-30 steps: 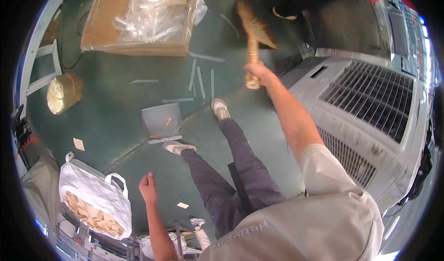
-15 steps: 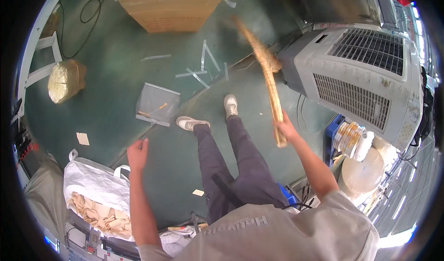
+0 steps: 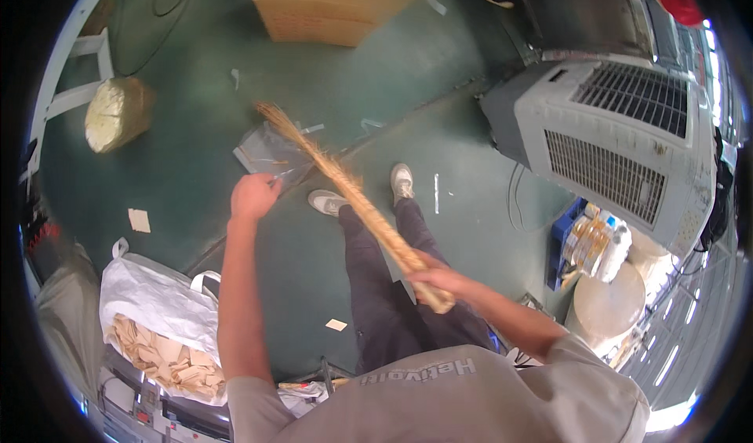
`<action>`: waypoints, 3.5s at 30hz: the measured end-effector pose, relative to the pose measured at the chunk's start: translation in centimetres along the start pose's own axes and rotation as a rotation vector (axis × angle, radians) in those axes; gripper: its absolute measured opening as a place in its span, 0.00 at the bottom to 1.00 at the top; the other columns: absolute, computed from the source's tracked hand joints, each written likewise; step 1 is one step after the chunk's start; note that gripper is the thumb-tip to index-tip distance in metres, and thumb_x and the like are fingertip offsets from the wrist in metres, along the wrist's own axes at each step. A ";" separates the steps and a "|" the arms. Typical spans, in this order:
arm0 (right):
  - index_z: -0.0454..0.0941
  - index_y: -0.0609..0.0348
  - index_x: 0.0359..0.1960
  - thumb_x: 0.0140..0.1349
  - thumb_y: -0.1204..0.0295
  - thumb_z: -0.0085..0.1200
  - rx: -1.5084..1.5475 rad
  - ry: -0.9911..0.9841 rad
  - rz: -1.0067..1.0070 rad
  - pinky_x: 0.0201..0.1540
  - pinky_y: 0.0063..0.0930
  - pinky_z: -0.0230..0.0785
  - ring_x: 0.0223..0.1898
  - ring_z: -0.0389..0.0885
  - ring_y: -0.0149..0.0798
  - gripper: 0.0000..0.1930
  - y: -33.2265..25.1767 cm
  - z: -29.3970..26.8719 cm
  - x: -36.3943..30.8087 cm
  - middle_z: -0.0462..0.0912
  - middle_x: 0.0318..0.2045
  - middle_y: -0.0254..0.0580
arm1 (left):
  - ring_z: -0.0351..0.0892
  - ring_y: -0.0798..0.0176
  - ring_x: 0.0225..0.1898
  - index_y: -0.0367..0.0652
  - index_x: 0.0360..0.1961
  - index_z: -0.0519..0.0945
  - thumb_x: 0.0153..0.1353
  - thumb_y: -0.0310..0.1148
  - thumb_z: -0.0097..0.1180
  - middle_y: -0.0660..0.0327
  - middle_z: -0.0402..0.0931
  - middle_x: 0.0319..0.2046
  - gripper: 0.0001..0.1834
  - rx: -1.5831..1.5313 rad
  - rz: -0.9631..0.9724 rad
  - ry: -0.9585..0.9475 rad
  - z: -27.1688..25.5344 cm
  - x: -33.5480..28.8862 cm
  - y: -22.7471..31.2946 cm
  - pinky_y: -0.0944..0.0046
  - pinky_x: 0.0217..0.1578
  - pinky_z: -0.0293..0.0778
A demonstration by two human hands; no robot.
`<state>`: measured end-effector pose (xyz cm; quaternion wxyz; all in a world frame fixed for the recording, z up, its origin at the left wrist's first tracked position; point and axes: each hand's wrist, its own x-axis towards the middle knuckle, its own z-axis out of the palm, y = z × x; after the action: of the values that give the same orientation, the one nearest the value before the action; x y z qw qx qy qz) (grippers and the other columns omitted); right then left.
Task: The person sweeps debris from a factory floor into a dustpan using a broom and then empties the dustpan into a cardboard box.
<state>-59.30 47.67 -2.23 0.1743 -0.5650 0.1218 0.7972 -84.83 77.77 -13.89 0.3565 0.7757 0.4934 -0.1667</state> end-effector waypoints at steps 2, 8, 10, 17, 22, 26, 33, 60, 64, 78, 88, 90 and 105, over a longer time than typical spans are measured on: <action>0.41 0.47 0.71 0.58 0.71 0.56 0.004 -0.083 -0.009 0.23 0.32 0.74 0.22 0.76 0.34 0.43 -1.2 -1.1 -4.1 0.72 0.33 0.41 | 0.78 0.43 0.36 0.43 0.29 0.83 0.57 0.45 0.54 0.50 0.80 0.30 0.16 -0.011 0.013 -0.004 -0.1 -0.9 -1.1 0.49 0.38 0.74; 0.41 0.50 0.71 0.52 0.69 0.58 -0.849 0.318 -0.349 0.34 0.37 0.76 0.32 0.82 0.43 0.47 -12.1 1.4 1.6 0.76 0.46 0.56 | 0.77 0.43 0.29 0.42 0.25 0.82 0.56 0.45 0.57 0.50 0.78 0.24 0.16 -0.132 0.003 0.075 1.4 -7.4 -5.0 0.50 0.33 0.73; 0.42 0.54 0.70 0.50 0.65 0.59 -1.188 0.453 -0.541 0.44 0.38 0.75 0.39 0.82 0.50 0.48 -17.0 3.6 8.1 0.76 0.48 0.63 | 0.77 0.43 0.28 0.42 0.24 0.82 0.57 0.45 0.57 0.50 0.78 0.22 0.16 -0.182 -0.061 0.097 2.2 -10.4 -6.3 0.50 0.31 0.73; 0.39 0.60 0.69 0.47 0.61 0.54 -1.393 0.401 -0.236 0.52 0.43 0.69 0.50 0.76 0.63 0.50 -13.3 13.5 20.3 0.76 0.46 0.71 | 0.77 0.43 0.28 0.41 0.24 0.81 0.57 0.45 0.57 0.50 0.77 0.22 0.17 -0.406 -0.240 0.264 6.1 -18.9 -10.5 0.51 0.30 0.72; 0.44 0.59 0.69 0.48 0.67 0.60 -1.334 0.153 -0.036 0.48 0.38 0.72 0.44 0.80 0.50 0.48 -11.1 13.3 8.9 0.76 0.47 0.60 | 0.77 0.44 0.28 0.44 0.24 0.81 0.57 0.45 0.55 0.53 0.78 0.22 0.16 -0.501 -0.457 0.284 9.6 -25.2 -12.2 0.50 0.31 0.73; 0.46 0.60 0.69 0.49 0.63 0.62 -1.315 0.042 -0.034 0.58 0.37 0.65 0.55 0.74 0.55 0.48 -14.4 15.8 3.6 0.71 0.56 0.62 | 0.76 0.44 0.28 0.43 0.23 0.80 0.58 0.47 0.54 0.53 0.78 0.22 0.18 -0.631 -0.638 0.354 12.7 -29.9 -12.1 0.49 0.30 0.73; 0.47 0.58 0.69 0.47 0.59 0.59 -1.963 -0.027 -0.595 0.56 0.41 0.66 0.54 0.74 0.59 0.48 -21.5 38.3 24.1 0.72 0.53 0.66 | 0.75 0.44 0.25 0.41 0.23 0.79 0.58 0.47 0.55 0.51 0.76 0.19 0.19 -0.855 -0.992 0.595 17.4 -32.9 -11.2 0.51 0.27 0.70; 0.43 0.40 0.70 0.49 0.64 0.56 -2.737 -0.011 0.013 0.50 0.45 0.70 0.45 0.78 0.60 0.47 -27.6 29.7 33.2 0.78 0.44 0.63 | 0.78 0.41 0.36 0.38 0.35 0.81 0.59 0.51 0.54 0.46 0.79 0.32 0.23 -1.254 -1.444 0.596 37.6 -24.0 -17.9 0.52 0.37 0.73; 0.43 0.43 0.70 0.50 0.62 0.57 -2.400 0.203 -0.149 0.52 0.43 0.70 0.46 0.78 0.60 0.47 -23.3 20.8 35.4 0.77 0.48 0.64 | 0.78 0.41 0.37 0.38 0.36 0.82 0.59 0.50 0.54 0.46 0.80 0.33 0.23 -1.171 -1.292 0.536 37.8 -25.4 -17.6 0.52 0.38 0.73; 0.48 0.44 0.70 0.48 0.62 0.58 -1.976 0.014 0.204 0.44 0.39 0.74 0.29 0.84 0.46 0.46 -7.5 2.7 19.6 0.83 0.34 0.54 | 0.77 0.41 0.33 0.35 0.34 0.81 0.58 0.46 0.56 0.44 0.79 0.30 0.20 -0.834 -0.965 0.495 35.2 -25.3 -19.9 0.54 0.35 0.72; 0.45 0.47 0.70 0.47 0.61 0.62 -1.564 0.623 -0.062 0.54 0.40 0.69 0.52 0.76 0.53 0.49 -6.6 -9.0 16.3 0.75 0.52 0.57 | 0.76 0.40 0.33 0.36 0.32 0.81 0.59 0.46 0.55 0.44 0.78 0.27 0.20 -0.694 -0.759 0.289 33.5 -27.1 -14.8 0.51 0.35 0.71; 0.49 0.54 0.67 0.51 0.67 0.60 -1.127 0.485 -0.236 0.41 0.43 0.75 0.44 0.81 0.50 0.43 -4.9 -8.5 21.4 0.76 0.45 0.55 | 0.76 0.40 0.33 0.36 0.31 0.81 0.59 0.46 0.54 0.44 0.78 0.27 0.20 -0.623 -0.698 0.272 33.5 -26.6 -14.7 0.51 0.35 0.71; 0.47 0.50 0.70 0.47 0.63 0.58 -1.649 0.225 -0.149 0.44 0.41 0.74 0.37 0.82 0.55 0.47 17.2 -13.6 8.3 0.80 0.42 0.61 | 0.77 0.41 0.36 0.36 0.34 0.81 0.59 0.48 0.53 0.43 0.78 0.32 0.22 -0.538 -0.618 0.220 36.6 -26.7 -13.8 0.52 0.37 0.71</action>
<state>-57.21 27.87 -14.60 -0.2560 -0.5943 -0.5219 0.5558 -105.85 37.82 -28.27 0.4247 0.4839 0.7637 -0.0473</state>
